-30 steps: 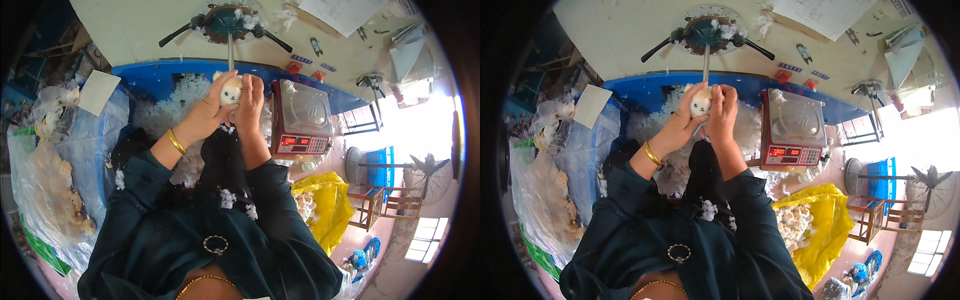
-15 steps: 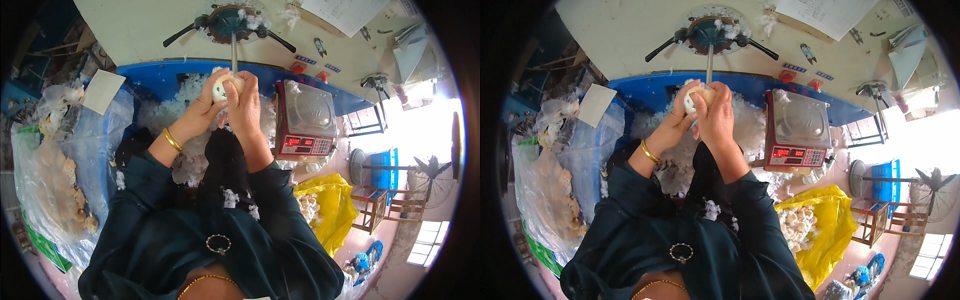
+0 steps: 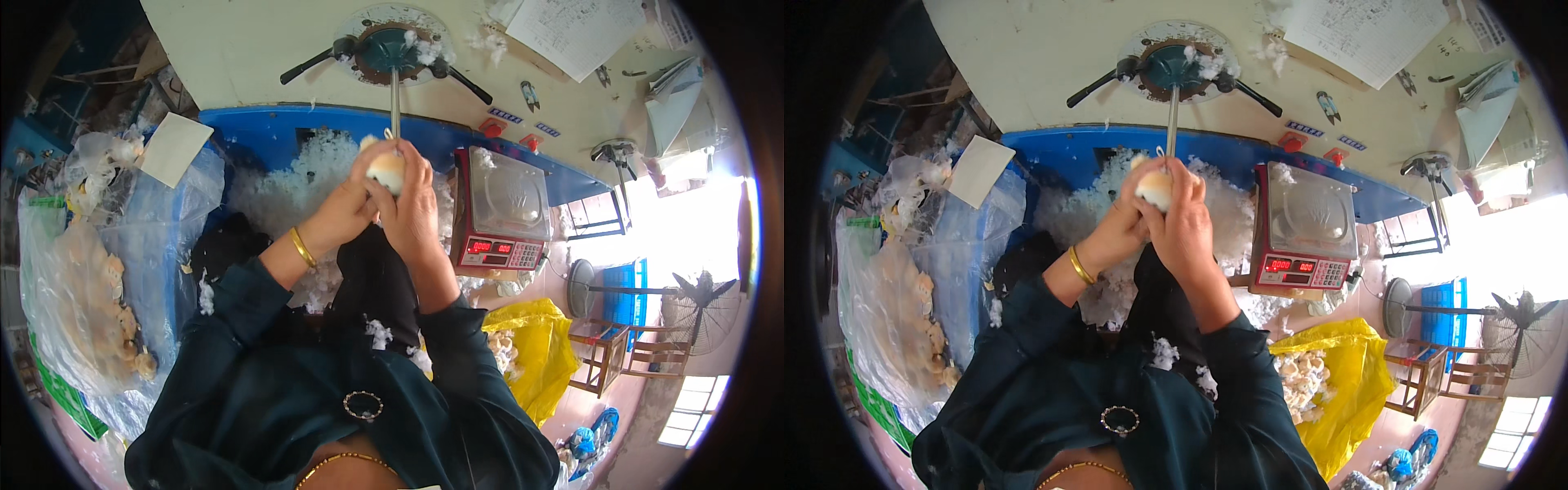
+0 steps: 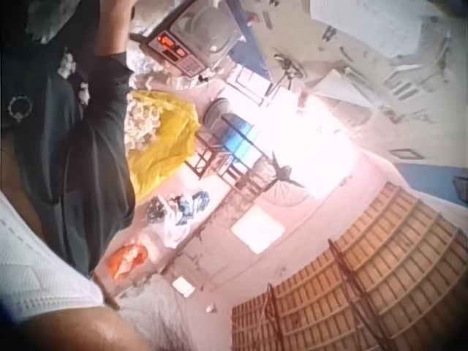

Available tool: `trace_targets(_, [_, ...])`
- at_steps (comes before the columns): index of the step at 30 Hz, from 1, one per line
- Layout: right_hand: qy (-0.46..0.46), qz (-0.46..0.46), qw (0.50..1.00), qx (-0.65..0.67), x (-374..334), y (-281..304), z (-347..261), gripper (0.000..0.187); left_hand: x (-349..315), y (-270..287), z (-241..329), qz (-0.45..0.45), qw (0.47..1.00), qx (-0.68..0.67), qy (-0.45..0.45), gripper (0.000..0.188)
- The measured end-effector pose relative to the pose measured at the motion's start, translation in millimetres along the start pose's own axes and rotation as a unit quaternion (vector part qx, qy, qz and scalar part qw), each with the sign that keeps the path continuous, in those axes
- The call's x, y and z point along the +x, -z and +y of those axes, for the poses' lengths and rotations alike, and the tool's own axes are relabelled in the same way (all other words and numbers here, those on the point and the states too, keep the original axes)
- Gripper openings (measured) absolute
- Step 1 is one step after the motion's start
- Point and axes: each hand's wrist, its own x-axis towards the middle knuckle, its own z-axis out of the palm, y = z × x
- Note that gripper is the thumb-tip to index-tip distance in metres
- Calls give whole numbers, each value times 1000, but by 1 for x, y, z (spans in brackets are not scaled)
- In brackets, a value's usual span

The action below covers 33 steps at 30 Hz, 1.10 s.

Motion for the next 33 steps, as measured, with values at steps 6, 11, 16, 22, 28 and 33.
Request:
trace_targets(6, [27, 49, 998, 33, 20, -9, 7, 61, 14, 6, -6, 16, 999, 37, 26, 65])
trace_targets(11, [-32, -2, 992, 118, 24, 12, 11, 57, 14, -12, 10, 68, 993, 77, -60, 70])
trace_targets(16, [-104, -27, 988, 109, 56, 7, 4, 49, 42, -22, -44, 92, 981, -173, 2, 52])
trace_targets(22, [-36, 33, 998, 26, 6, 12, 14, 49, 4, -40, -11, 9, 886, -454, 95, 52])
trace_targets(28, [-155, 6, 987, 47, -31, 32, -6, 49, -64, 44, 24, 49, 996, -30, 71, 78])
trace_targets(33, [-165, -158, 949, -218, -125, 146, 138, 55, -222, 212, -76, 224, 746, 610, 147, 30])
